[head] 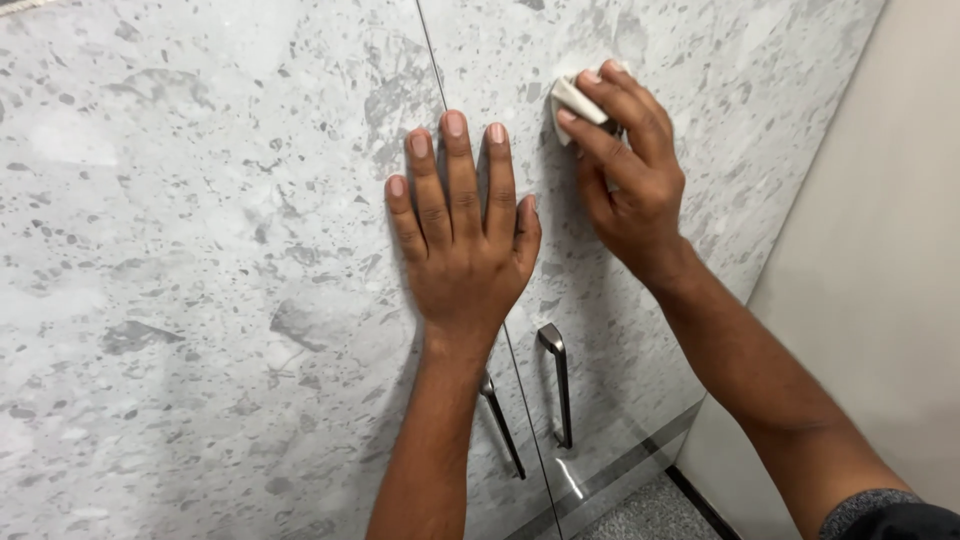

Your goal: The person wipes the surface of a marble-patterned cabinet door with a white cloth, using the left hand to stabilize the surface. The person then cleans the metal handles of the cabinet doors with the same cloth.

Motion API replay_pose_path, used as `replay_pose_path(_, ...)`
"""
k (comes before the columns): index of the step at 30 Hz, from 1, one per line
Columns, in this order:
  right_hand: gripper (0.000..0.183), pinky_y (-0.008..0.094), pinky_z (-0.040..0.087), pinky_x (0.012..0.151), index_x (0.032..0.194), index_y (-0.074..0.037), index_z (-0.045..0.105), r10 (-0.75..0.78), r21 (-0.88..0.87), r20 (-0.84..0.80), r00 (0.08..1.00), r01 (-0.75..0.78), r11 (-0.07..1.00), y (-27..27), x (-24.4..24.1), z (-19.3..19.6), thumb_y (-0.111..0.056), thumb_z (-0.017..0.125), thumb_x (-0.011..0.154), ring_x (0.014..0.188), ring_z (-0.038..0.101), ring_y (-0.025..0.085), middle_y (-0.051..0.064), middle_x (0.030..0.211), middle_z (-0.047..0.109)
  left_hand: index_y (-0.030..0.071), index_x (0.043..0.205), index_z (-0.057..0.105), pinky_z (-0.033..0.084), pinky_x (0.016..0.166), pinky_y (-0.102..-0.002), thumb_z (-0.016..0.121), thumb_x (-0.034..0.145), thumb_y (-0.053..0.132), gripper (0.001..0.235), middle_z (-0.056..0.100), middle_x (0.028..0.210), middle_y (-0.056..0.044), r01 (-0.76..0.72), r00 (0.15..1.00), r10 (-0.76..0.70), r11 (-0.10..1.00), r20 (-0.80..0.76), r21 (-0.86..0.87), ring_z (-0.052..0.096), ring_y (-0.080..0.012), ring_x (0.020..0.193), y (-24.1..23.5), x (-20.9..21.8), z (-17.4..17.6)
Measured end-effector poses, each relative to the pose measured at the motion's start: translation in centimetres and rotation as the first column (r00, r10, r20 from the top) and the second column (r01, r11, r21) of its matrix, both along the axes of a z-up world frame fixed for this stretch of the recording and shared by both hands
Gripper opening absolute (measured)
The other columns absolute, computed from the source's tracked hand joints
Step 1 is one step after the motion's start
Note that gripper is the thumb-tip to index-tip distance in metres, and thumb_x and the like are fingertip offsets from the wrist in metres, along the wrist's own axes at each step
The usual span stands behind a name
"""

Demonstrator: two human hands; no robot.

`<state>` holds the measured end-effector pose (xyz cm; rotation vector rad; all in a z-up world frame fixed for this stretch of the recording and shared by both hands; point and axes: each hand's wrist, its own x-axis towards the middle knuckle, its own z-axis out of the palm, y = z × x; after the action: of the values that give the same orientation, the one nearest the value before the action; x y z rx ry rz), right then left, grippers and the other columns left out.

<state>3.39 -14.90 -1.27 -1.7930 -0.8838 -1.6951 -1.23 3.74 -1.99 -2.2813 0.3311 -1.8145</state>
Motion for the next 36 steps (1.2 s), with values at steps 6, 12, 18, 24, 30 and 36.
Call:
replay_pose_path(6, 0.027, 0.047, 0.044, 0.128, 0.122, -0.007, 0.074, 0.077, 0.003, -0.029, 0.997, -0.077, 0.997, 0.1, 0.0, -2.7, 0.009, 0.071, 0.100, 0.148, 0.047, 0.030, 0.010, 0.146, 0.060, 0.015, 0.166, 0.040, 0.014, 0.130, -0.054, 0.036, 0.117, 0.037, 0.053, 0.033, 0.169, -0.016, -0.017, 1.000, 0.017, 1.000, 0.026, -0.003, 0.027, -0.0368, 0.157, -0.2, 0.0, 0.2)
replay_pose_path(12, 0.033, 0.047, 0.046, 0.130, 0.126, -0.006, 0.075, 0.098, 0.043, -0.016, 0.995, -0.097, 0.994, -2.0, 1.8, -3.4, 0.015, 0.068, 0.101, 0.150, 0.046, 0.032, 0.010, 0.147, 0.059, 0.015, 0.165, 0.045, 0.014, 0.131, -0.054, 0.041, 0.117, 0.040, 0.054, 0.035, 0.169, -0.013, -0.018, 0.998, 0.017, 1.000, 0.057, 0.013, 0.027, -0.0373, 0.156, -0.3, 0.3, 0.0)
replay_pose_path(18, 0.038, 0.045, 0.043, 0.127, 0.128, -0.006, 0.074, 0.179, 0.045, 0.024, 0.984, -0.180, 0.983, -2.8, 2.4, -0.8, 0.018, 0.064, 0.101, 0.152, 0.045, 0.032, 0.010, 0.149, 0.059, 0.017, 0.161, 0.047, 0.016, 0.130, -0.054, 0.046, 0.116, 0.047, 0.055, 0.038, 0.166, -0.012, -0.039, 0.999, 0.039, 0.999, 0.037, -0.011, 0.029, -0.0369, 0.155, -1.0, 0.0, 0.3)
replay_pose_path(24, 0.041, 0.048, 0.035, 0.130, 0.129, -0.006, 0.075, 0.253, -0.002, -0.004, 0.967, -0.253, 0.967, -1.9, 2.0, 0.9, 0.019, 0.058, 0.100, 0.153, 0.041, 0.031, 0.012, 0.150, 0.059, 0.017, 0.161, 0.046, 0.015, 0.130, -0.055, 0.046, 0.115, 0.049, 0.056, 0.038, 0.165, -0.013, -0.061, 0.997, 0.061, 0.998, 0.056, -0.004, 0.028, -0.0375, 0.155, -1.3, 0.1, 0.3)
replay_pose_path(30, 0.032, 0.054, 0.032, 0.134, 0.125, -0.009, 0.077, 0.289, -0.061, -0.033, 0.957, -0.291, 0.955, -0.7, 2.0, 0.3, 0.012, 0.064, 0.103, 0.153, 0.040, 0.031, 0.011, 0.151, 0.058, 0.017, 0.159, 0.047, 0.015, 0.129, -0.055, 0.044, 0.113, 0.051, 0.057, 0.038, 0.164, -0.014, -0.074, 0.996, 0.075, 0.997, 0.044, -0.022, 0.028, -0.0380, 0.154, -1.7, 0.4, 0.1)
replay_pose_path(36, 0.026, 0.052, 0.035, 0.133, 0.120, -0.014, 0.078, 0.320, -0.084, -0.067, 0.945, -0.325, 0.942, -2.1, 2.1, -2.3, 0.005, 0.074, 0.102, 0.150, 0.044, 0.027, 0.005, 0.147, 0.061, 0.016, 0.158, 0.046, 0.014, 0.131, -0.056, 0.046, 0.114, 0.050, 0.056, 0.037, 0.164, -0.013, -0.068, 0.997, 0.069, 0.997, 0.039, -0.028, 0.027, -0.0380, 0.155, -1.9, 0.4, 0.1)
